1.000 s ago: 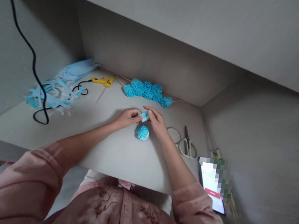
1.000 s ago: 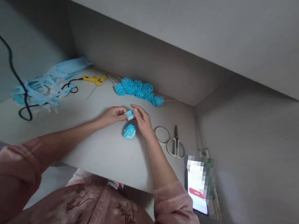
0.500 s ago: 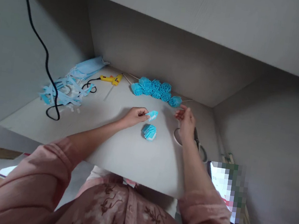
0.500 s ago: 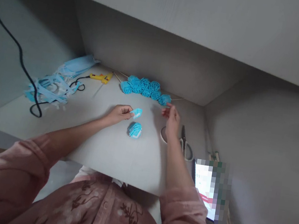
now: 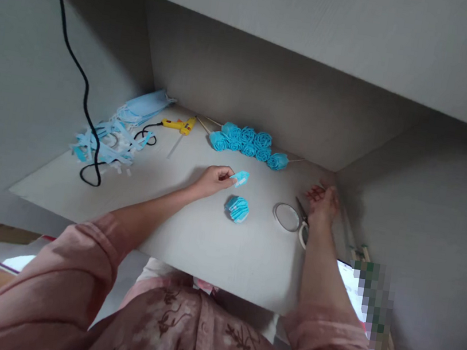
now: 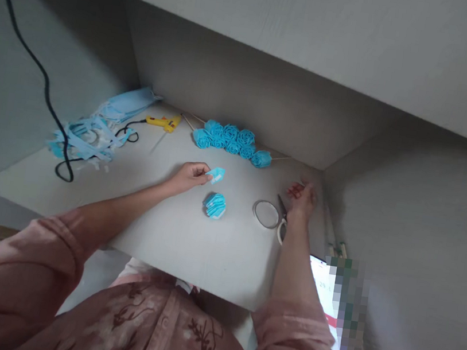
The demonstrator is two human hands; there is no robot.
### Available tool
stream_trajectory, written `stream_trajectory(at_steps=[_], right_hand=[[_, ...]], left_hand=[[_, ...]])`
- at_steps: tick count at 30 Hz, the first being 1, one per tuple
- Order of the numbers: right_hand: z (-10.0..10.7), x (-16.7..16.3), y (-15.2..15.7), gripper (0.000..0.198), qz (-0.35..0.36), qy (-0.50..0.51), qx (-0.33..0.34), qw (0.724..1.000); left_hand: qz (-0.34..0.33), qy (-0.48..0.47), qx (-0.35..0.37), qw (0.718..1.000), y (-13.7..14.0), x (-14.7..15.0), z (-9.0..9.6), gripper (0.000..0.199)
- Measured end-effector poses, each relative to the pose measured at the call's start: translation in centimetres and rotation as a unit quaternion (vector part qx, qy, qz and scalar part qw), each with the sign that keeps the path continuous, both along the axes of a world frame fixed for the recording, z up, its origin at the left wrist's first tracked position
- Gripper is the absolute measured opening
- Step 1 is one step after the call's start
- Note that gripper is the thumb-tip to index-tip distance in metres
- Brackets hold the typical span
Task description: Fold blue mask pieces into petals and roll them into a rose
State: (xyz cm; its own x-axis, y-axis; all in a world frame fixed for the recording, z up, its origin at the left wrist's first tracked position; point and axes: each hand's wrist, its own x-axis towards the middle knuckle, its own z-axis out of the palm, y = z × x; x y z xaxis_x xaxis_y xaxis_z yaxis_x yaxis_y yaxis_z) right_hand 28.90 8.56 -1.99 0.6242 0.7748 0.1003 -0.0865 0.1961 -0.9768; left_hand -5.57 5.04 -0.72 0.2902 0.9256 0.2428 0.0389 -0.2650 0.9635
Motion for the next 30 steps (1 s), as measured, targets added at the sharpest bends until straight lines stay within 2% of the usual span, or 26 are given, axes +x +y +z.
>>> stream_trajectory(at_steps=[5,9,12,16,19,22,24,27,30], right_hand=[[1.0,1.8,-0.3,0.028,-0.029,0.002,-0.006,1.0],[2.4,0.8,-0.5,0.026,-0.017,-0.014,0.019,1.0],[3.9,-2.0,-1.0,0.024,0.042,-0.059,0.046,0.996],[5.5,-7.3,-2.3,0.03,0.165,-0.158,0.072,0.971],[5.5,-11.1,-3.0,0.038,0.305,-0.213,0.037,0.928],[4.5,-13.9,-3.6,0.053,0.39,-0.232,0.006,0.891],[3.8,-15.1,-3.8,0.06,0.415,-0.231,-0.003,0.88],[3.2,-15.8,-4.1,0.058,0.416,-0.231,-0.006,0.879],[3.8,-15.8,-4.3,0.052,0.406,-0.243,-0.002,0.881]], left_hand=[[-0.004,0.003,-0.007,1.0,0.0,0.0,0.1,0.028],[-0.005,0.004,-0.007,1.0,-0.1,0.0,0.0,0.026],[-0.007,0.0,-0.001,1.0,-0.1,0.1,-0.1,0.026],[-0.016,-0.004,0.001,1.0,-0.4,0.2,-0.1,0.026],[-0.02,-0.004,-0.003,1.0,-0.4,0.3,0.1,0.027],[-0.026,-0.007,0.002,1.0,-0.4,0.4,0.1,0.03],[-0.03,-0.009,0.009,0.999,-0.4,0.5,-0.2,0.032],[-0.029,-0.002,0.017,0.999,-0.5,0.6,-0.6,0.037],[-0.056,0.042,0.029,0.997,0.6,0.2,0.5,0.039]])
